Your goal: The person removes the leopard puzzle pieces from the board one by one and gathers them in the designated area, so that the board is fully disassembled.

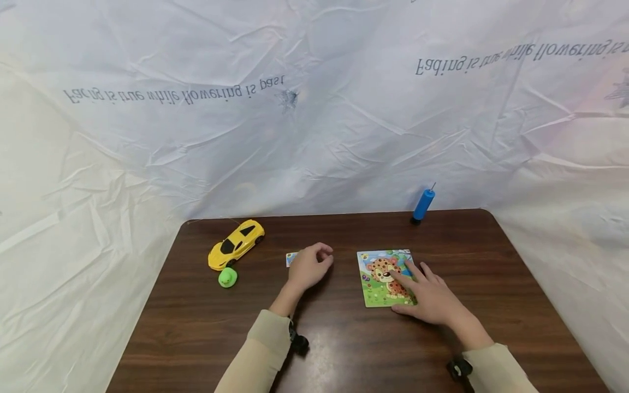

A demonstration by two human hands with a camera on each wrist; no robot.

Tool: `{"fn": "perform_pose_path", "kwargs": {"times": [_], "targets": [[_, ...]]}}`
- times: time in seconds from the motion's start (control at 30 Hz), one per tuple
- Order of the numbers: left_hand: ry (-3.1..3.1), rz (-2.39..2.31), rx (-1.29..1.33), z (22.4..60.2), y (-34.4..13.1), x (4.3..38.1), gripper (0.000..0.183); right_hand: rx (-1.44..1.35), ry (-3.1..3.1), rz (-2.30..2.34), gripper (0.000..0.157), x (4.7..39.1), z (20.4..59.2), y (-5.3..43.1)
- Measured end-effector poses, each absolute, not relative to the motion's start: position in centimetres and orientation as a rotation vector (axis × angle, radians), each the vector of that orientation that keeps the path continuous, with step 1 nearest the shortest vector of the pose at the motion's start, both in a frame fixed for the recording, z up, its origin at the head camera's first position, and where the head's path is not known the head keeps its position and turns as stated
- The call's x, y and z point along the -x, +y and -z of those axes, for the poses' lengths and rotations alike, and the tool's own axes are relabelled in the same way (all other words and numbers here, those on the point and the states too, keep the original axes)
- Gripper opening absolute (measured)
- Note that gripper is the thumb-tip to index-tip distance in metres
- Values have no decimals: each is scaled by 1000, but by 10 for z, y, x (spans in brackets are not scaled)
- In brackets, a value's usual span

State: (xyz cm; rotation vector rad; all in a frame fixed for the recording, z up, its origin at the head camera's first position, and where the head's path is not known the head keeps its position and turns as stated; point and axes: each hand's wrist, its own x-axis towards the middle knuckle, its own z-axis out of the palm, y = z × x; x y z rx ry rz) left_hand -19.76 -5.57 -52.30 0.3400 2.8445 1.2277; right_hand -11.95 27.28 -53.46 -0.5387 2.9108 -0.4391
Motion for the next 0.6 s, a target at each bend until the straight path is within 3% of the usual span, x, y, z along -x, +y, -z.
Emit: {"fn": "perform_pose_path", "kwargs": {"times": [0.6], "targets": [[2697, -1057, -498, 534, 32, 198, 24, 579, 2890, 427, 81, 122, 536, 275]]}}
